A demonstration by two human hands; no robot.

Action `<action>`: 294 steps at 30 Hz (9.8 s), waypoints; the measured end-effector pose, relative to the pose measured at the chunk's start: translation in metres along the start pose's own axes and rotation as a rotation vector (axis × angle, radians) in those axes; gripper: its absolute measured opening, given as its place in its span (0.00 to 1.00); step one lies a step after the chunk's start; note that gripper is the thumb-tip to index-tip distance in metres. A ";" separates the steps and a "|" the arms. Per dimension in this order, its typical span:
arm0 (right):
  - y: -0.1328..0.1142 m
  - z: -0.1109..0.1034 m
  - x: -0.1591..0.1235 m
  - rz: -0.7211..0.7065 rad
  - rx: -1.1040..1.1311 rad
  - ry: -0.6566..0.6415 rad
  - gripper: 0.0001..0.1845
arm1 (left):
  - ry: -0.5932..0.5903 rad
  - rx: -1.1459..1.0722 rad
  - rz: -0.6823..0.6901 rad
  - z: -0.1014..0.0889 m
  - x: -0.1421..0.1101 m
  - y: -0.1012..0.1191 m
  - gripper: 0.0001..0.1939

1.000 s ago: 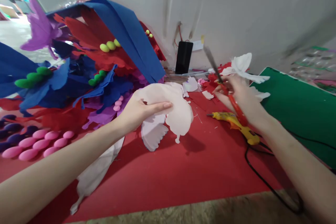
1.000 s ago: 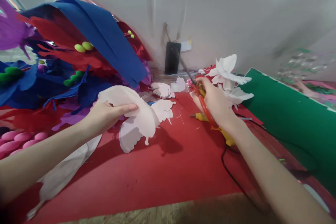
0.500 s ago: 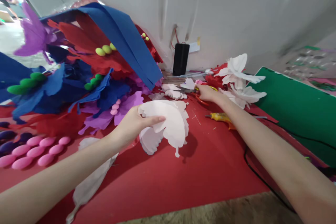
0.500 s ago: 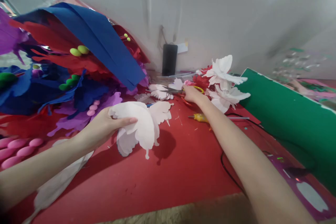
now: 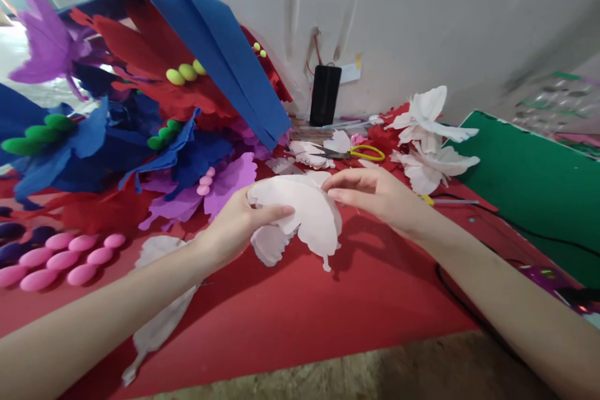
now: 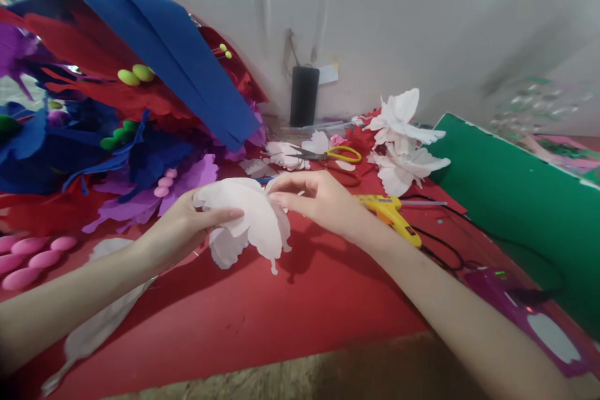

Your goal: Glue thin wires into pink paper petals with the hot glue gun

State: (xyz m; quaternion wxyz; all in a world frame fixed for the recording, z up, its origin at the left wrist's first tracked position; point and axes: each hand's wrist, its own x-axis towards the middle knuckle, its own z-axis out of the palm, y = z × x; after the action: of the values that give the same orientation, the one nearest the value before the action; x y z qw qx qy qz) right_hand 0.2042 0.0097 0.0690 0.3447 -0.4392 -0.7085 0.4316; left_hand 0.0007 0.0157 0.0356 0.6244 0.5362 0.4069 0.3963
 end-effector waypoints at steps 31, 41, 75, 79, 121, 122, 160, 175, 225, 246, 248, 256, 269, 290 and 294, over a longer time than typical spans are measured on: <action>0.027 -0.005 -0.006 0.219 -0.316 0.092 0.05 | -0.474 1.069 0.878 -0.021 -0.024 -0.020 0.25; 0.016 -0.013 0.008 0.041 -0.526 0.091 0.10 | -0.730 1.103 0.762 -0.005 -0.045 -0.024 0.18; 0.060 -0.060 0.121 0.220 -0.997 0.145 0.11 | -0.344 1.405 0.583 -0.003 -0.042 -0.041 0.21; 0.080 -0.079 0.128 0.311 -1.101 0.143 0.17 | -0.344 1.451 0.537 -0.003 -0.042 -0.045 0.22; 0.106 -0.101 0.210 0.144 -1.606 -0.001 0.19 | -0.394 1.445 0.462 -0.004 -0.041 -0.031 0.24; 0.104 -0.102 0.209 0.131 -1.588 0.028 0.19 | -0.391 1.431 0.462 -0.004 -0.041 -0.031 0.24; -0.044 -0.002 0.028 -0.650 -0.912 0.394 0.07 | -0.493 1.141 0.794 -0.009 -0.044 -0.041 0.15; 0.038 0.010 -0.071 -0.448 -0.675 -0.214 0.13 | -0.545 1.239 0.696 -0.005 -0.042 -0.028 0.12; 0.051 0.022 -0.063 -0.542 -0.719 -0.271 0.14 | -0.587 1.106 0.754 -0.007 -0.037 -0.040 0.15; 0.056 0.013 -0.057 -0.291 -0.611 -0.219 0.09 | -0.582 1.074 0.817 -0.010 -0.035 -0.046 0.16; 0.056 0.013 -0.057 -0.298 -0.603 -0.215 0.09 | -0.583 1.073 0.811 -0.011 -0.035 -0.047 0.15; 0.054 0.013 -0.055 -0.361 -0.630 -0.241 0.10 | -0.593 1.080 0.758 -0.009 -0.036 -0.044 0.14; 0.034 0.009 -0.057 -0.449 -0.660 -0.137 0.08 | -0.469 0.971 0.507 0.015 -0.034 -0.017 0.12; 0.020 0.036 -0.067 -0.106 -0.631 0.103 0.06 | -0.239 1.031 0.360 0.047 -0.019 -0.008 0.07; 0.005 0.008 -0.047 0.002 -0.718 -0.048 0.04 | -0.275 1.091 0.430 0.039 -0.022 -0.012 0.07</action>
State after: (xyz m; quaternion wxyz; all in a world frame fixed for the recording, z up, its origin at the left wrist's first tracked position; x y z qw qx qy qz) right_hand 0.2160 -0.0345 0.0559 0.1511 -0.5228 -0.8224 0.1657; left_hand 0.0296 -0.0194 0.0292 0.2118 0.8957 0.3496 0.1749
